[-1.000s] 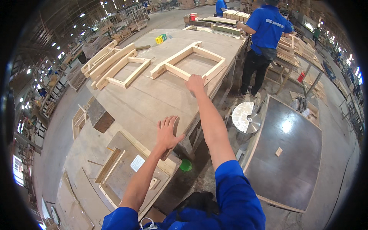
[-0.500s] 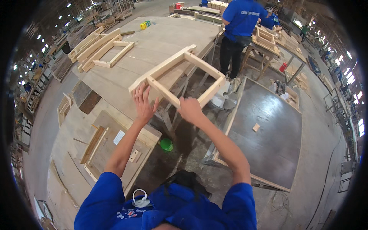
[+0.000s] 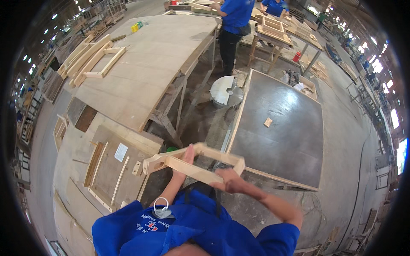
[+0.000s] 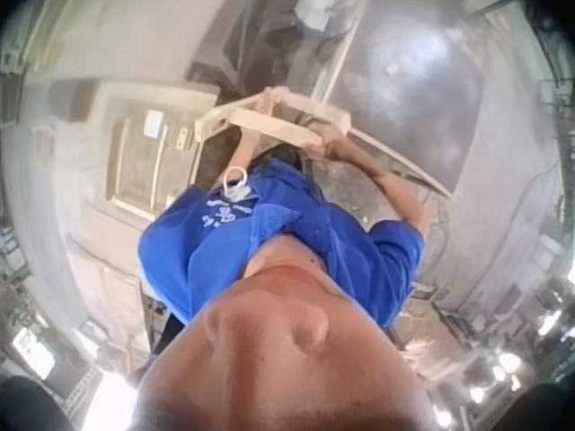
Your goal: The person assembles wooden chair frames by hand in a workshop. They repeatedly pick up frame components, align them on a workbench, insert dowels into pre-drilled holes, and place completed frames aside. The process is repeated multiple times with consistent handling of the same frame parts.
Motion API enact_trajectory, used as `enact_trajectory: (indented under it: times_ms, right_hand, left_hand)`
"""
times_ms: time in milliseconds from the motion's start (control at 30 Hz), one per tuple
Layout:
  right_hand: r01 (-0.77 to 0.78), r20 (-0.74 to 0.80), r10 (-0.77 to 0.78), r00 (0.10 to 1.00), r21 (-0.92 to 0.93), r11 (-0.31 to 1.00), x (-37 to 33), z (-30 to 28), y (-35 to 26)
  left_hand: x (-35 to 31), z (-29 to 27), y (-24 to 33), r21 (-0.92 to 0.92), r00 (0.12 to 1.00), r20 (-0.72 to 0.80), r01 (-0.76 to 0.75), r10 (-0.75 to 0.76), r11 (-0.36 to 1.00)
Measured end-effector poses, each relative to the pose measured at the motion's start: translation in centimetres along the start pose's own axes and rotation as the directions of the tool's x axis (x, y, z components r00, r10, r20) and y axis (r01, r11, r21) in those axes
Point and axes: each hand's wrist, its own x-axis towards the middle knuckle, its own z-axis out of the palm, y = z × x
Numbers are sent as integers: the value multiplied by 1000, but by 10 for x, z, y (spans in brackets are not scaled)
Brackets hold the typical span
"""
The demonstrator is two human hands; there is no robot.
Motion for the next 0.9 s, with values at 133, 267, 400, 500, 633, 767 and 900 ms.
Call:
enact_trajectory:
  times_ms: [133, 267, 400, 500, 633, 767, 900]
  right_hand:
    - [-273, -64, 298, 952, 257, 927, -54, 37, -3]
    - [-438, -54, 504, 862, 420, 795, -103, 67, 0]
    - [-304, -212, 450, 868, 490, 817, -121, 94, 0]
    - [-169, -423, 375, 825, 449, 877, -96, 93, -23]
    - [51, -692, 200, 693, 324, 945, -50, 60, -40]
    - [112, -801, 35, 598, 127, 986, -43, 2, -69]
    - [250, -835, -98, 542, 49, 967, -40, -23, -87]
  left_hand:
    - [-19, -2, -14, 437, 966, -42, -210, 253, 874]
    - [-24, 9, -68, 711, 965, -68, -131, 254, 691]
    - [-9, 51, -169, 775, 951, -283, 305, -128, 553]
    - [-4, 79, -238, 931, 923, -219, 295, -318, 214]
    - [14, 112, -315, 945, 753, -144, 296, -642, 136]
    - [24, 147, -399, 951, 695, -153, 298, -702, 87]
    - [30, 166, -434, 983, 669, -141, 181, -730, -24]
